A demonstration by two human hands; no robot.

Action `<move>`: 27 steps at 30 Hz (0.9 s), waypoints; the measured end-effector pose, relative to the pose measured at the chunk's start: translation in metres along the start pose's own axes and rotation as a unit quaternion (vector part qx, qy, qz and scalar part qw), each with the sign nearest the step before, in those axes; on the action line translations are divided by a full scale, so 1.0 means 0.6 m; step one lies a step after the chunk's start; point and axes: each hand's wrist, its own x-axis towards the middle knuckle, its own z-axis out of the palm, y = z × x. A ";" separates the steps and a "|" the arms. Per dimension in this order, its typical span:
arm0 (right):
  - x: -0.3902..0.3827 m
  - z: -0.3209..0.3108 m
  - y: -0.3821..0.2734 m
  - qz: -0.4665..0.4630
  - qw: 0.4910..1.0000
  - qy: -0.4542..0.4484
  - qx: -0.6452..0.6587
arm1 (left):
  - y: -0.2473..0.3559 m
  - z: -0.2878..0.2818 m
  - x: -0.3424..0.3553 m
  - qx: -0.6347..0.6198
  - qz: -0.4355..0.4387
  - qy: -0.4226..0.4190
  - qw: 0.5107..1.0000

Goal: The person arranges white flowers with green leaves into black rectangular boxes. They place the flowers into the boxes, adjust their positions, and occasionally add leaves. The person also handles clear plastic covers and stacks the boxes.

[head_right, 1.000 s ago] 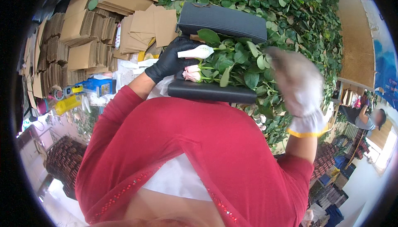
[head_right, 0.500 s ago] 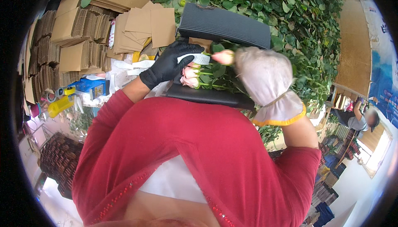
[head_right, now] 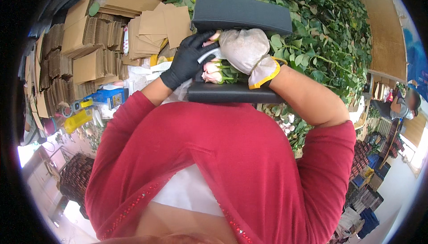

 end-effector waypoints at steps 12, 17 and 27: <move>-0.158 -0.192 0.058 0.168 0.942 0.034 0.289 | -0.005 -0.145 -0.132 -0.016 -0.183 -0.052 0.982; -0.212 -0.210 0.040 0.167 0.951 -0.096 0.243 | 0.025 -0.182 -0.189 0.156 -0.154 -0.177 0.959; -0.393 -0.053 0.017 0.204 0.822 -0.358 0.393 | 0.035 -0.070 -0.137 0.028 -0.251 -0.036 0.967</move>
